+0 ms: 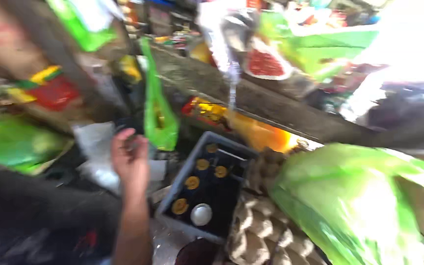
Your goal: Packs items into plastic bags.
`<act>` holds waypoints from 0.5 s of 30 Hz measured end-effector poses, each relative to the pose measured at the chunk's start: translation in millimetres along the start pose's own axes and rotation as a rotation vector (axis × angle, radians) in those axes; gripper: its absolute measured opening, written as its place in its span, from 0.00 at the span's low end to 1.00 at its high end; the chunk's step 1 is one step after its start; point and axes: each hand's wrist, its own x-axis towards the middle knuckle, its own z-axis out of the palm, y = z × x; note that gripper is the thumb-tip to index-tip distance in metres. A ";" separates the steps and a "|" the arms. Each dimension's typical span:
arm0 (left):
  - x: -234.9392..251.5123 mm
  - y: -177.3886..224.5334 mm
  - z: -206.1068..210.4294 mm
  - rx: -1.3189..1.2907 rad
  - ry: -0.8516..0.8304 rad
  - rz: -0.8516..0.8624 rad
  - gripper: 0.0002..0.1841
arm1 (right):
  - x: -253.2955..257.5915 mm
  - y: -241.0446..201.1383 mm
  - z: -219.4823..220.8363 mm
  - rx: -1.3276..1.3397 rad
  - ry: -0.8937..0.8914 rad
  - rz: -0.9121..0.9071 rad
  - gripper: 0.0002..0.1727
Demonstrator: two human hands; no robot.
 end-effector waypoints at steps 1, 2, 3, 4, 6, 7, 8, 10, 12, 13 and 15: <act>-1.3 31.9 10.0 -0.092 -0.093 0.159 0.23 | 13.5 6.2 1.3 -0.007 0.013 -0.071 0.13; -7.0 62.8 20.9 -0.176 -0.191 0.302 0.23 | 25.9 8.4 3.4 0.001 0.013 -0.117 0.11; -17.9 92.6 32.0 -0.235 -0.281 0.423 0.23 | 35.6 7.7 5.9 0.018 0.001 -0.122 0.11; -34.1 120.6 41.9 -0.275 -0.372 0.513 0.22 | 43.7 5.7 9.3 0.043 -0.025 -0.092 0.11; -73.2 167.1 58.2 -0.318 -0.584 0.649 0.20 | 57.9 4.0 18.1 0.107 -0.114 0.007 0.10; -90.7 185.5 68.4 -0.316 -0.697 0.724 0.21 | 63.5 4.4 23.0 0.148 -0.169 0.039 0.10; -106.1 199.9 80.6 -0.284 -0.779 0.807 0.22 | 67.7 5.2 27.9 0.192 -0.215 0.063 0.09; -127.4 217.1 102.8 -0.084 -0.868 0.957 0.25 | 72.6 7.5 36.9 0.242 -0.260 0.114 0.08; -140.5 221.6 121.8 0.139 -0.827 1.064 0.26 | 74.8 9.2 40.1 0.281 -0.273 0.135 0.08; -144.7 222.7 128.8 0.205 -0.786 1.102 0.25 | 74.5 9.4 39.8 0.290 -0.272 0.138 0.08; -148.1 226.2 137.6 0.268 -0.743 1.159 0.20 | 70.7 5.6 37.1 0.290 -0.267 0.144 0.08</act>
